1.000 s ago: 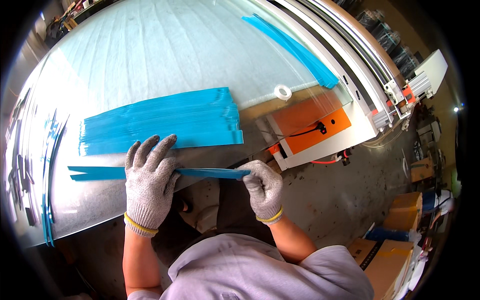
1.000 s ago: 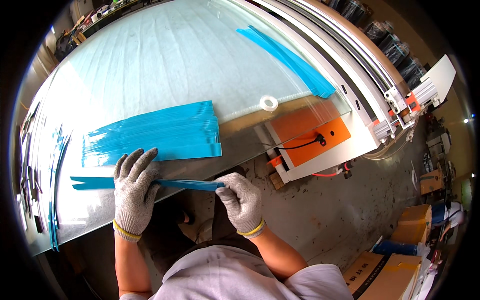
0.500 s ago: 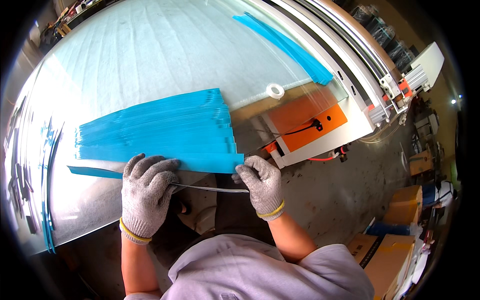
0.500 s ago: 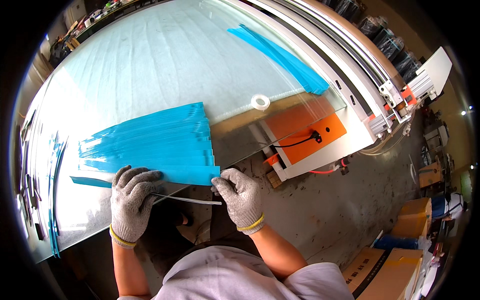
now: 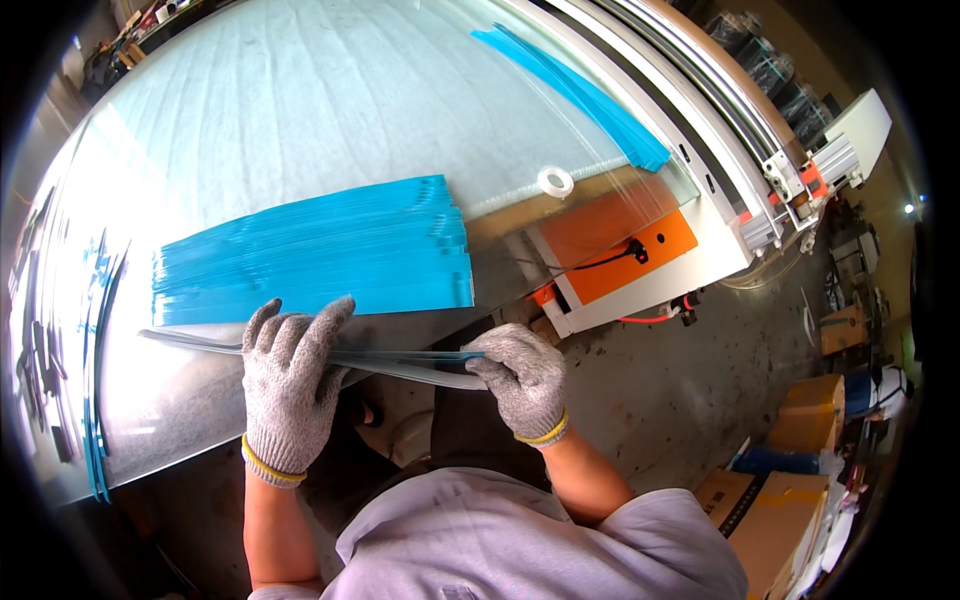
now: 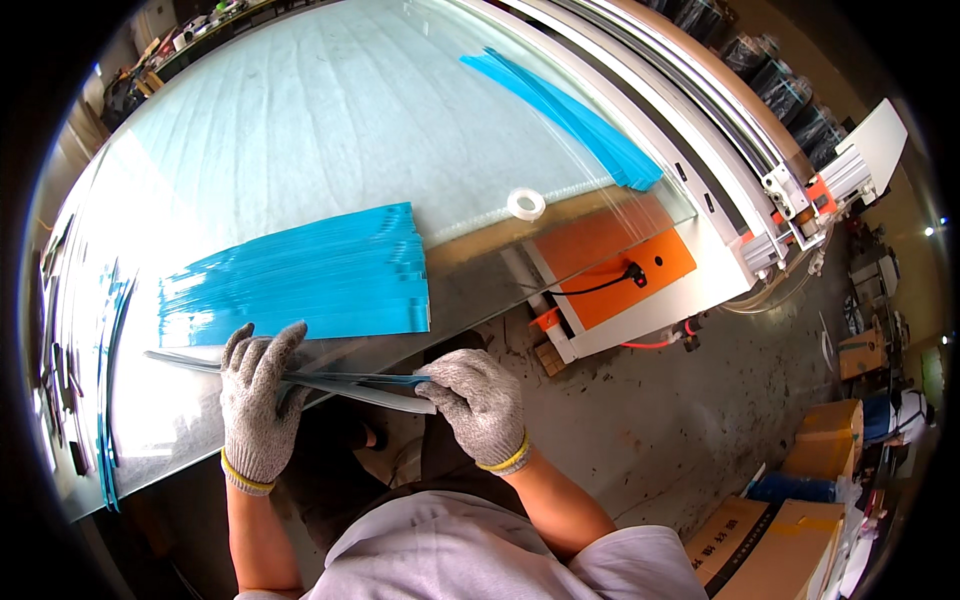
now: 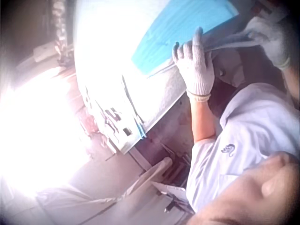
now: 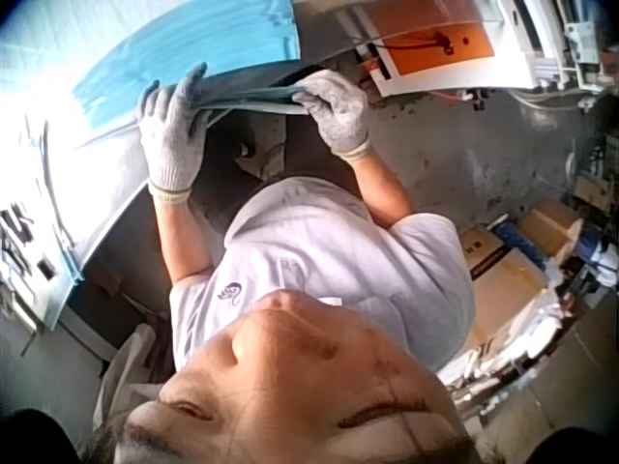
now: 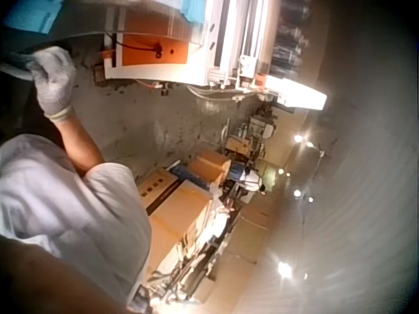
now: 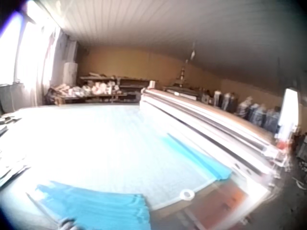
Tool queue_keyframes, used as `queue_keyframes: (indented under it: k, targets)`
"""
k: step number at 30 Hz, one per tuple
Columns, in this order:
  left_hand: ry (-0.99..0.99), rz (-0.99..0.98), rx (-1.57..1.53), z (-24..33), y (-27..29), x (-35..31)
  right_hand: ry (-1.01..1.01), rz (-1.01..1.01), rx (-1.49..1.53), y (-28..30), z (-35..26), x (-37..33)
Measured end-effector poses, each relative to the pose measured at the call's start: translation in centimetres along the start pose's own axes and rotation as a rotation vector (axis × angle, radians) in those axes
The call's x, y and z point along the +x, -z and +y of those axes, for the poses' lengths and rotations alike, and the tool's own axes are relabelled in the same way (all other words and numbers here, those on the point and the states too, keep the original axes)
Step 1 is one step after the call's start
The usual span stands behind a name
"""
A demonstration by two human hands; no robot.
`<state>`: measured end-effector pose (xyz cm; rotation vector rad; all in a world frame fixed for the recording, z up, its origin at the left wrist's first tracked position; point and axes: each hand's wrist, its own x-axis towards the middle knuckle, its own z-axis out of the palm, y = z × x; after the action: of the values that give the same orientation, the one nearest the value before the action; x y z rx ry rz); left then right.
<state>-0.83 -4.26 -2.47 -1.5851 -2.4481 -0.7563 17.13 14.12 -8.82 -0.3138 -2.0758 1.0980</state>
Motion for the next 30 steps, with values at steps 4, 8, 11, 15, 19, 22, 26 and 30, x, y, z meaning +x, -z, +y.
queue_keyframes:
  k: [4,8,11,15,19,22,26,30]
  targets:
    - [-0.034,0.003,0.037,0.6,0.3,0.5,-0.094,-0.061,0.127,0.1,0.1,-0.1]
    - [-0.086,0.022,0.004,-0.2,-0.2,0.4,-0.347,0.000,0.371,0.3,-0.2,0.0]
    - [-0.123,0.025,-0.032,-0.4,-0.2,0.3,-0.494,0.146,0.322,-0.1,0.7,-0.1]
    - [-0.150,0.013,-0.067,-0.5,0.1,0.3,-0.513,0.027,0.377,-0.2,2.1,-0.3]
    - [-0.149,-0.016,-0.085,-0.5,0.3,0.3,-0.596,0.088,0.463,-0.8,0.4,0.1]
    - [-0.113,0.024,-0.041,-0.2,0.2,0.1,-0.431,0.090,0.331,-0.9,0.2,-0.1]
    - [0.002,0.045,0.023,0.8,0.2,0.5,-0.129,0.004,0.062,-0.2,-0.3,0.1]
    - [-0.018,0.037,0.036,0.1,0.0,0.2,0.034,-0.005,0.029,-0.2,-0.2,0.4]
